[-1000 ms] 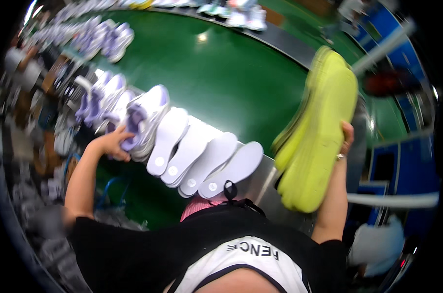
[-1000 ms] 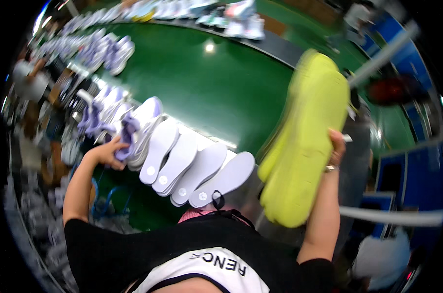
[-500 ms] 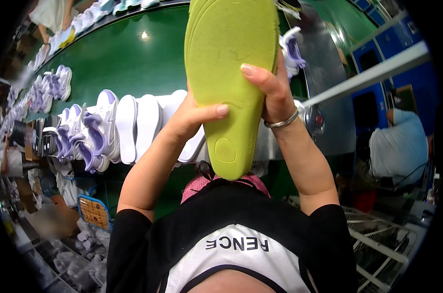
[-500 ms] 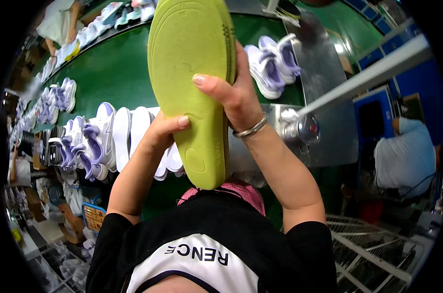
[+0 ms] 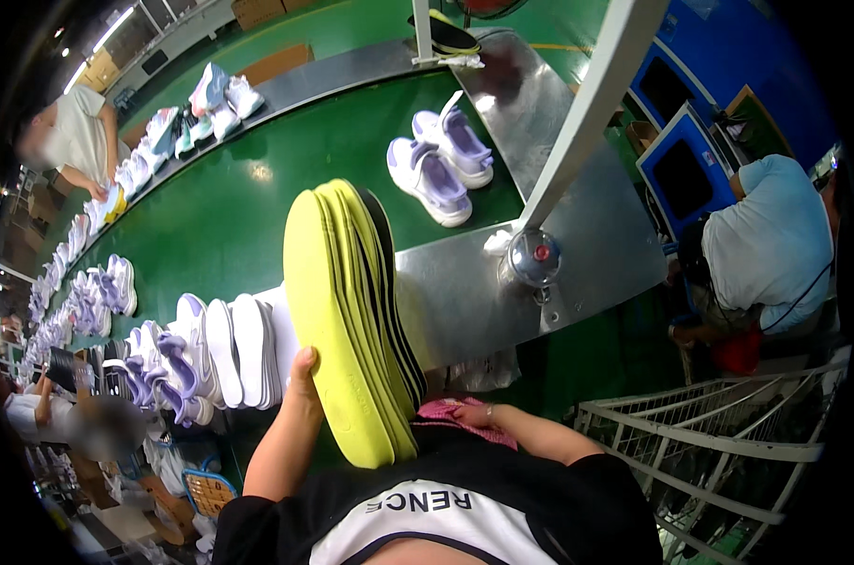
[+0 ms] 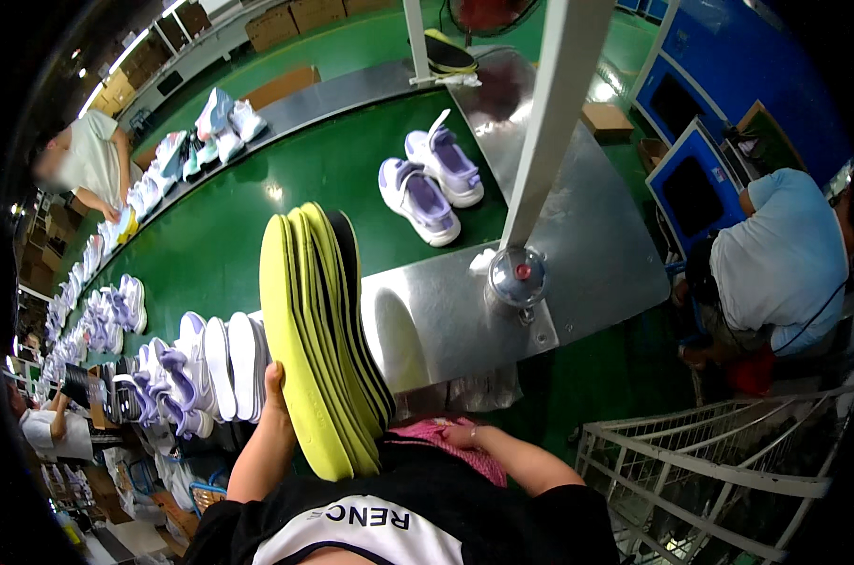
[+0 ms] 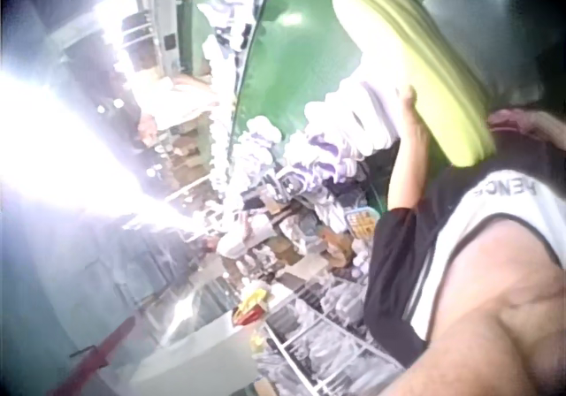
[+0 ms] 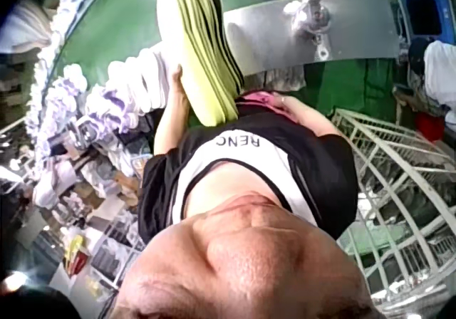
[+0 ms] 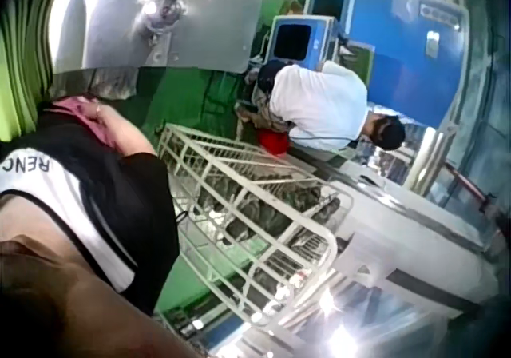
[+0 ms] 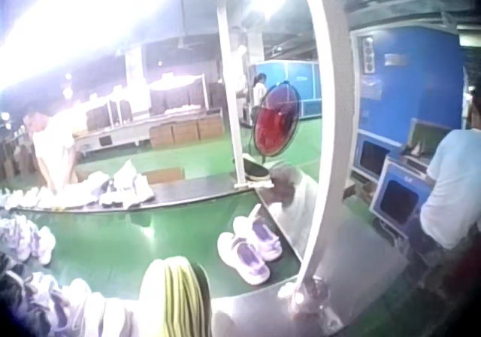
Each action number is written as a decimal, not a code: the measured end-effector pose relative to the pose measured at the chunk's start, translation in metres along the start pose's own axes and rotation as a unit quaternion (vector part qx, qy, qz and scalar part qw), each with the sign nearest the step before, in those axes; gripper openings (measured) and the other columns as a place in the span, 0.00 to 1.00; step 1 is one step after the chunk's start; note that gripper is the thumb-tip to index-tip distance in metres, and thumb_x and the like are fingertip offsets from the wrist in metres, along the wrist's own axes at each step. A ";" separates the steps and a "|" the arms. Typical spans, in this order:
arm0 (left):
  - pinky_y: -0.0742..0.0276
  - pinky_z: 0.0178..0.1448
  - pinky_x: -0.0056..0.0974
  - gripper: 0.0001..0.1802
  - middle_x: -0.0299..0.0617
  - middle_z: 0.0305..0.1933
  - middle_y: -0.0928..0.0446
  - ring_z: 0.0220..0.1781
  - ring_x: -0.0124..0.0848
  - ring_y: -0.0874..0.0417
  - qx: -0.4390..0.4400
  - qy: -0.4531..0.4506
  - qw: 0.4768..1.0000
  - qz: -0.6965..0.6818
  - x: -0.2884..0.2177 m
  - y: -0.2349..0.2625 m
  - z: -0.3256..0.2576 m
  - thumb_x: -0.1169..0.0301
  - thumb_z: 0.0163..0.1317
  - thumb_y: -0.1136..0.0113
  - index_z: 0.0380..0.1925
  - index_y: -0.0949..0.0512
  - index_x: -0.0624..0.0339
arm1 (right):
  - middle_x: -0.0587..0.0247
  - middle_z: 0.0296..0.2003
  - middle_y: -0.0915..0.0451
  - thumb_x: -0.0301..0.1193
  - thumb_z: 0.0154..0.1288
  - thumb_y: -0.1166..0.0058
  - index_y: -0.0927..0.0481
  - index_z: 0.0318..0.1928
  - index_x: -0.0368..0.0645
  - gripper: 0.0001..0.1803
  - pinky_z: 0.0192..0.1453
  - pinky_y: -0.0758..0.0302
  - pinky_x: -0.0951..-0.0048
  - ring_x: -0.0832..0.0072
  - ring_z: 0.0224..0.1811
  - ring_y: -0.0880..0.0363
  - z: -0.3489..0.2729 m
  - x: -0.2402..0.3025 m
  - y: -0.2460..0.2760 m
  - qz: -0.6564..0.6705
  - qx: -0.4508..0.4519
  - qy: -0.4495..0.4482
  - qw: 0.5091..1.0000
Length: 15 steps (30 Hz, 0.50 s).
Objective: The person inserts insoles into shoes by hand, places the shoes onto a conveyor belt, and bundles a stack of insoles using a band.
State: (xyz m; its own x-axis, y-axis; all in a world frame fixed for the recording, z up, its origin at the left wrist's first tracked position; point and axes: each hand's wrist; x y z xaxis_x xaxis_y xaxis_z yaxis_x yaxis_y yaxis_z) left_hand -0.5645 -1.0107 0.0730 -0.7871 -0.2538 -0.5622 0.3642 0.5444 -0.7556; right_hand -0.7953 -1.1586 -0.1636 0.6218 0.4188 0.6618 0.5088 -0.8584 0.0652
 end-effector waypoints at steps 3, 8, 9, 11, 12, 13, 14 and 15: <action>0.26 0.47 0.42 0.40 0.46 0.44 0.28 0.43 0.40 0.25 -0.020 -0.014 0.999 0.027 0.014 -0.011 0.012 0.55 0.36 0.36 0.51 0.37 0.61 | 0.45 0.47 0.30 0.36 0.51 0.55 0.26 0.42 0.39 0.19 0.53 0.35 0.64 0.57 0.51 0.32 0.064 -0.043 -0.021 -0.164 -0.149 -0.007 0.975; 0.26 0.46 0.42 0.40 0.46 0.42 0.28 0.42 0.40 0.25 -0.049 0.014 0.998 0.023 0.007 -0.028 0.010 0.56 0.33 0.37 0.50 0.36 0.61 | 0.52 0.39 0.24 0.30 0.50 0.55 0.22 0.37 0.39 0.14 0.47 0.30 0.66 0.60 0.42 0.25 0.063 -0.060 -0.006 -0.131 -0.149 -0.128 0.972; 0.26 0.46 0.42 0.40 0.46 0.42 0.28 0.42 0.40 0.25 -0.049 0.006 0.998 0.029 0.004 -0.028 0.008 0.56 0.33 0.37 0.50 0.36 0.61 | 0.51 0.39 0.24 0.30 0.50 0.55 0.22 0.37 0.39 0.14 0.47 0.30 0.66 0.60 0.42 0.25 0.061 -0.060 -0.003 -0.118 -0.122 -0.116 0.979; 0.25 0.46 0.43 0.39 0.47 0.42 0.28 0.41 0.40 0.24 -0.063 -0.004 0.997 0.038 0.005 -0.025 0.008 0.56 0.34 0.37 0.49 0.36 0.62 | 0.51 0.39 0.24 0.30 0.50 0.55 0.22 0.37 0.39 0.14 0.47 0.30 0.66 0.60 0.42 0.25 0.056 -0.059 0.003 -0.104 -0.082 -0.088 0.987; 0.25 0.46 0.43 0.39 0.47 0.42 0.28 0.41 0.40 0.24 -0.060 -0.009 0.997 0.037 0.005 -0.026 0.008 0.56 0.34 0.37 0.49 0.36 0.62 | 0.51 0.40 0.24 0.30 0.51 0.56 0.22 0.37 0.39 0.14 0.47 0.30 0.66 0.60 0.42 0.25 0.056 -0.058 0.004 -0.100 -0.065 -0.075 0.990; 0.25 0.45 0.43 0.39 0.47 0.42 0.27 0.41 0.40 0.24 -0.062 -0.008 0.998 0.031 0.004 -0.028 0.008 0.56 0.34 0.37 0.49 0.35 0.62 | 0.51 0.40 0.24 0.30 0.51 0.56 0.22 0.37 0.39 0.14 0.47 0.30 0.66 0.60 0.42 0.25 0.055 -0.056 0.004 -0.096 -0.054 -0.063 0.992; 0.25 0.45 0.43 0.39 0.47 0.42 0.27 0.41 0.40 0.24 -0.061 -0.001 0.998 0.020 0.005 -0.027 0.010 0.57 0.35 0.37 0.49 0.35 0.62 | 0.51 0.40 0.24 0.30 0.51 0.56 0.22 0.37 0.39 0.14 0.47 0.30 0.66 0.60 0.42 0.25 0.055 -0.056 0.004 -0.093 -0.051 -0.061 0.992; 0.25 0.45 0.43 0.39 0.47 0.42 0.27 0.41 0.40 0.24 -0.054 -0.001 0.998 0.016 0.007 -0.026 0.013 0.57 0.35 0.37 0.49 0.35 0.62 | 0.51 0.40 0.24 0.30 0.51 0.56 0.22 0.37 0.39 0.14 0.47 0.30 0.66 0.60 0.42 0.25 0.055 -0.057 0.004 -0.093 -0.053 -0.062 0.992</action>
State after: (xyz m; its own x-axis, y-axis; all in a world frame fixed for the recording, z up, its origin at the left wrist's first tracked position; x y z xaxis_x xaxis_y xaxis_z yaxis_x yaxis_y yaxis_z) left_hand -0.5724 -1.0370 0.0840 -0.7741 -0.2365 -0.5873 0.3343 0.6350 -0.6964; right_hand -0.7959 -1.1698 -0.2428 0.5948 0.5999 0.5351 0.5594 -0.7869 0.2605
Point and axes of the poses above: each hand's wrist, its own z-axis towards the middle knuckle, its own y-axis out of the back of the hand, x = y × z
